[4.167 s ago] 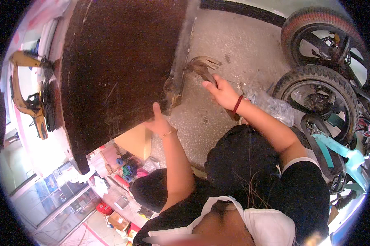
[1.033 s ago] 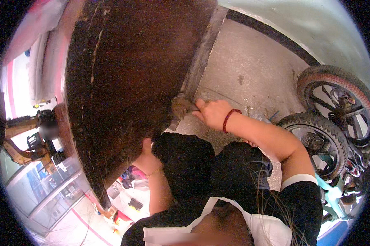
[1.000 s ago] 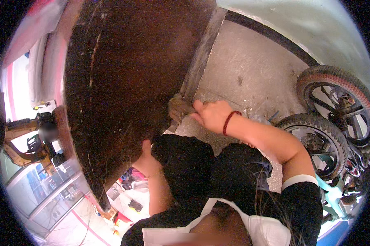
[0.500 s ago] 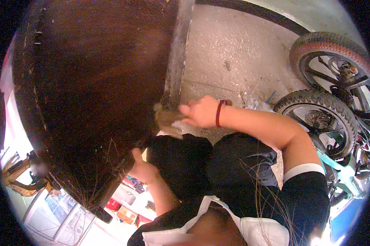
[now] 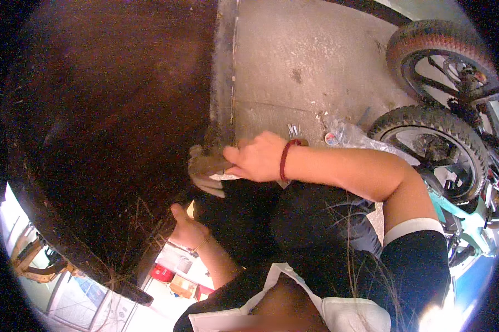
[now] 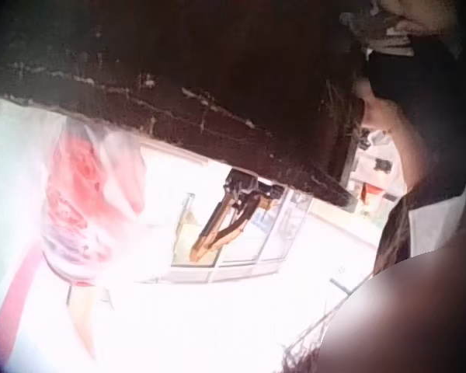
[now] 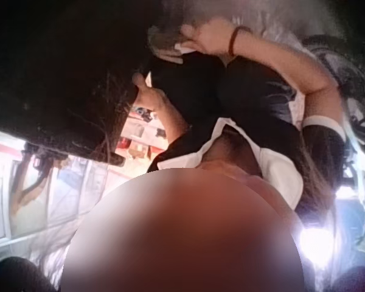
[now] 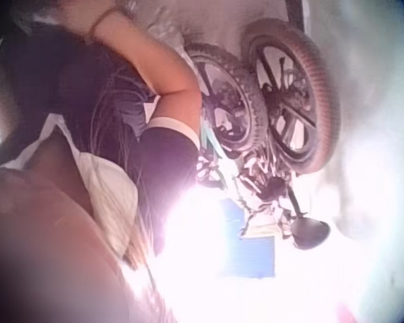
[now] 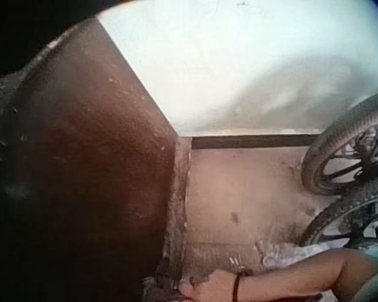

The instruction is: The person sits on the floor sorting small metal parts from a plastic bag into a jar. They then move to a wooden cabinet, pick up a hammer, and hammer a nail into the underside of the cabinet's side panel.

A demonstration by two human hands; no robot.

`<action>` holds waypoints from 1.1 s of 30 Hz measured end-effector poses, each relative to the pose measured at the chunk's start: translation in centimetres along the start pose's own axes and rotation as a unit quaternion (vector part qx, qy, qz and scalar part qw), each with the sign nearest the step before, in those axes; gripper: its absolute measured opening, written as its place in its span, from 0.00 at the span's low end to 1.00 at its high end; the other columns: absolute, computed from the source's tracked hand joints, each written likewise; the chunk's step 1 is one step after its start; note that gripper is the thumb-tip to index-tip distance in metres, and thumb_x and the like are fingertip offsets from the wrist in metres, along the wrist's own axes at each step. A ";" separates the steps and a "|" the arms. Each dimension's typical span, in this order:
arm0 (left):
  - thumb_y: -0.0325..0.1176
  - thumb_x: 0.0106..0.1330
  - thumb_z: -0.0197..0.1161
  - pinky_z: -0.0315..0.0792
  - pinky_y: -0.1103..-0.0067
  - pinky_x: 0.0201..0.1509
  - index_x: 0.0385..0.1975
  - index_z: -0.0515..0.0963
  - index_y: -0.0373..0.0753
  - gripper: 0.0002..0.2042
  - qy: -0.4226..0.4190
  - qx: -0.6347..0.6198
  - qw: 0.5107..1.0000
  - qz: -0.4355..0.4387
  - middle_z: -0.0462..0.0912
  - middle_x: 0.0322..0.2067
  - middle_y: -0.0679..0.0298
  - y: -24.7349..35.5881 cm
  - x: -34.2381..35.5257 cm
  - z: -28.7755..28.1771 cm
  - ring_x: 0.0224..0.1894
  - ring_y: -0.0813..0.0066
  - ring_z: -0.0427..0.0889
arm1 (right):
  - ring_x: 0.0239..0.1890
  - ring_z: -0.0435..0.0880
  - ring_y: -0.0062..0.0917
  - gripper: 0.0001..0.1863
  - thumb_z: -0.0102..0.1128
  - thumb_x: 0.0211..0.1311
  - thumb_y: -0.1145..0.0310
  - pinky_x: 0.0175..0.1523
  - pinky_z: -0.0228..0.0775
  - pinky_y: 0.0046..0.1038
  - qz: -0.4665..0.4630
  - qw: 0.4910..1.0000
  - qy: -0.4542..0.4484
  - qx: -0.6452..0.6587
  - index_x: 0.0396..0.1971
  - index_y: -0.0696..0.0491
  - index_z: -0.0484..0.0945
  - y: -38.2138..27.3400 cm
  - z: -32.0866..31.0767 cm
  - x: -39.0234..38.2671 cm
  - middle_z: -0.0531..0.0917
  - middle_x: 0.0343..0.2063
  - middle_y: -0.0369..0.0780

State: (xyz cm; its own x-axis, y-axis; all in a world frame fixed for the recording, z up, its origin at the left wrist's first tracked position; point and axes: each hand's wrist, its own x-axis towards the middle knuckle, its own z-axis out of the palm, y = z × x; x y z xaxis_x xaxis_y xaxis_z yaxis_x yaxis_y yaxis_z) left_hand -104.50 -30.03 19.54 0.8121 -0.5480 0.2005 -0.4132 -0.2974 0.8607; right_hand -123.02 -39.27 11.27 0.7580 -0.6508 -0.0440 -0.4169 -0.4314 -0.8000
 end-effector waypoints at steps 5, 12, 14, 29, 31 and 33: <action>0.19 0.50 0.63 0.66 0.70 0.57 0.53 0.64 0.27 0.27 -0.013 0.058 0.998 0.019 0.69 0.53 0.53 -0.1 0.3 -0.6 0.49 0.61 0.71 | 0.20 0.78 0.41 0.17 0.51 0.58 0.53 0.23 0.70 0.39 0.067 0.997 -0.024 -0.002 0.34 0.53 0.69 2.0 2.2 0.9 0.76 0.19 0.45; 0.20 0.51 0.63 0.67 0.71 0.55 0.53 0.64 0.28 0.26 -0.010 0.031 0.999 0.011 0.69 0.53 0.54 -0.2 0.0 -0.2 0.48 0.63 0.72 | 0.24 0.80 0.44 0.20 0.44 0.62 0.49 0.27 0.71 0.42 0.101 0.994 -0.039 0.000 0.35 0.53 0.68 3.1 2.6 0.4 0.80 0.20 0.48; 0.20 0.51 0.63 0.67 0.72 0.55 0.53 0.65 0.27 0.26 -0.011 0.040 0.999 0.015 0.70 0.53 0.55 -0.8 0.2 -0.9 0.48 0.64 0.72 | 0.23 0.79 0.45 0.20 0.45 0.61 0.49 0.27 0.71 0.43 0.098 0.994 -0.048 0.007 0.36 0.53 0.68 1.9 1.6 0.4 0.79 0.19 0.47; 0.16 0.52 0.59 0.65 0.73 0.57 0.53 0.64 0.29 0.25 -0.036 0.051 0.998 -0.012 0.70 0.52 0.57 -0.2 0.5 -0.7 0.50 0.65 0.70 | 0.21 0.78 0.38 0.22 0.59 0.56 0.61 0.29 0.71 0.35 0.172 0.903 0.090 0.384 0.43 0.58 0.64 3.9 0.3 -2.9 0.77 0.23 0.46; 0.16 0.53 0.60 0.64 0.73 0.58 0.52 0.64 0.29 0.24 -0.040 0.029 0.999 0.015 0.70 0.52 0.56 -0.6 0.8 -0.9 0.50 0.64 0.71 | 0.16 0.73 0.21 0.22 0.60 0.55 0.62 0.23 0.68 0.25 0.222 0.848 0.023 0.482 0.43 0.58 0.64 3.9 0.8 -1.4 0.75 0.21 0.40; 0.16 0.53 0.60 0.64 0.73 0.58 0.52 0.64 0.29 0.24 -0.051 0.012 0.998 0.023 0.70 0.52 0.56 -0.8 0.6 -0.7 0.50 0.65 0.71 | 0.16 0.73 0.19 0.20 0.59 0.56 0.64 0.22 0.67 0.23 0.220 0.876 0.078 0.423 0.43 0.58 0.63 4.2 4.5 -0.1 0.75 0.21 0.39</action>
State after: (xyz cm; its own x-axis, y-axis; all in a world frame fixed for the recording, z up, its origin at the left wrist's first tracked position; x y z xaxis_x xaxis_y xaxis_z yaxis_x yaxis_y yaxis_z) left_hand -103.40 -29.53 19.30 0.7464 -0.6376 0.1907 -0.4608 -0.2883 0.8394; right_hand -122.59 -38.25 5.24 0.5123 -0.7440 -0.4290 -0.0804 0.4557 -0.8865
